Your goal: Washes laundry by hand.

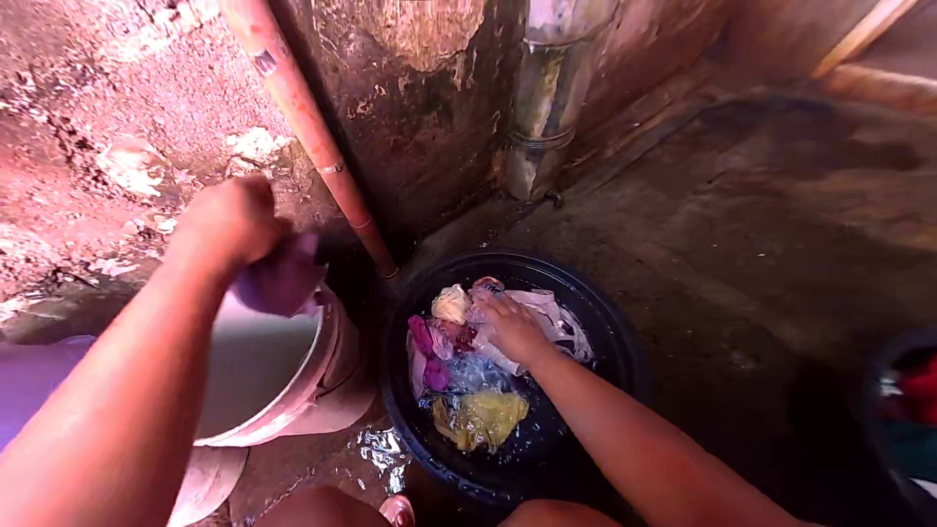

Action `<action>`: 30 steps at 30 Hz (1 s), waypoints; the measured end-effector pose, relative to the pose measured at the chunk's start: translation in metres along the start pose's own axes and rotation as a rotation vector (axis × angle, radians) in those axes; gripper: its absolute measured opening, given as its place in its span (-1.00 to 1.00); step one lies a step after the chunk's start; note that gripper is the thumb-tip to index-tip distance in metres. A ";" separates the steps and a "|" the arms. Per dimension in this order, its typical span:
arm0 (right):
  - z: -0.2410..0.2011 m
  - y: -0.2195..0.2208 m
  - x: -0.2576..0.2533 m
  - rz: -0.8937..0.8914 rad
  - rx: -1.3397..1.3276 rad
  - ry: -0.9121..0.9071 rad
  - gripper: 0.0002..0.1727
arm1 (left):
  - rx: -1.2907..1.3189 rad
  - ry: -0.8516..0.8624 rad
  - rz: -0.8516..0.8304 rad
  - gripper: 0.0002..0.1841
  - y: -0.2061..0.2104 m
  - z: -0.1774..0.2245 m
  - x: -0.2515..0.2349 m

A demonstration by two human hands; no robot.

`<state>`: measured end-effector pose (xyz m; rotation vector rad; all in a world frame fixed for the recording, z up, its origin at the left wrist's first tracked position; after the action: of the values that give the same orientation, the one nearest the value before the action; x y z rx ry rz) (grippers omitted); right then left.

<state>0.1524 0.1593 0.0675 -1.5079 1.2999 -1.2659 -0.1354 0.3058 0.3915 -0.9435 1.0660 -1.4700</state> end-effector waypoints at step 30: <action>0.070 -0.143 0.140 0.308 -0.810 0.281 -0.67 | 1.796 -0.501 -0.852 -0.10 0.382 0.162 0.158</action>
<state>0.2511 0.0450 0.2165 -1.5723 2.3171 -0.7895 0.1050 0.1041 0.0779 -0.2495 -1.1849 -1.8724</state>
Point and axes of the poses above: each hand's wrist, its own x-axis away from the middle knuckle, its own y-axis out of the palm, z = x × y, the point moved 8 cm from there along -x, towards the middle knuckle, and after that the axes turned 15 degrees about x, right-handed, at the moved point
